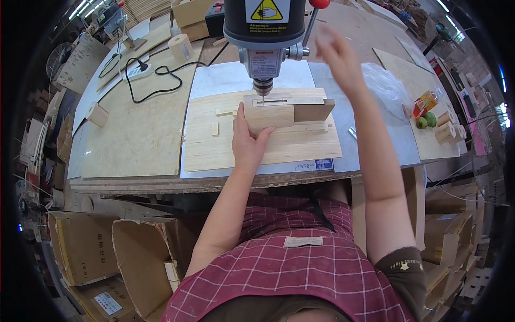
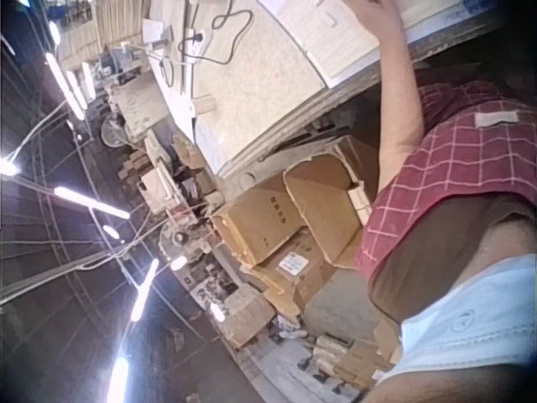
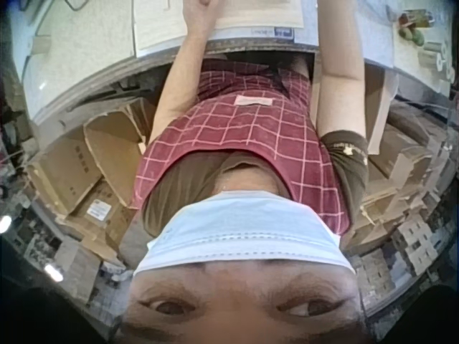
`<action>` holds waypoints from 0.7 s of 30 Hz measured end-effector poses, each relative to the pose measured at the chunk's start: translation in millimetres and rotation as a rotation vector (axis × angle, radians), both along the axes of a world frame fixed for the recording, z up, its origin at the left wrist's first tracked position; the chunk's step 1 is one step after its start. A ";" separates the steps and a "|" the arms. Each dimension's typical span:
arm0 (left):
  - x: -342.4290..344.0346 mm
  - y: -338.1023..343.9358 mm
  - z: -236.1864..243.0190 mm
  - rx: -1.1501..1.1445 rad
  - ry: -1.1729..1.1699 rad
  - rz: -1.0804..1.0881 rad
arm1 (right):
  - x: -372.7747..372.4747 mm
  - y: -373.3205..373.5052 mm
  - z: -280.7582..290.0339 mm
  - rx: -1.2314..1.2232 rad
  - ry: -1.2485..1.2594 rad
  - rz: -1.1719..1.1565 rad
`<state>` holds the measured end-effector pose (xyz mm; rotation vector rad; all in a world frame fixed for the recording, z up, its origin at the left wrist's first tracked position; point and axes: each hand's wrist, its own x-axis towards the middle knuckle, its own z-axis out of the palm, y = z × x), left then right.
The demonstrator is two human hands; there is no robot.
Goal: Drilling holes into wooden blocks using a drill press in a workshop environment.
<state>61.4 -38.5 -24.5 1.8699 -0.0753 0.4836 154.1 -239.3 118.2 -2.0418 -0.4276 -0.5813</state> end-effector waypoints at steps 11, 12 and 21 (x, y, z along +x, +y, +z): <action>-23.0 28.7 26.7 0.130 0.179 0.015 | -65.8 -15.2 -78.9 -0.189 0.362 0.122; -32.7 36.8 31.1 0.179 0.163 0.006 | -73.7 -12.1 -76.1 -0.199 0.352 0.152; -100.7 128.7 47.3 -0.040 0.058 -0.098 | -122.0 -8.0 -56.3 -0.022 0.551 0.342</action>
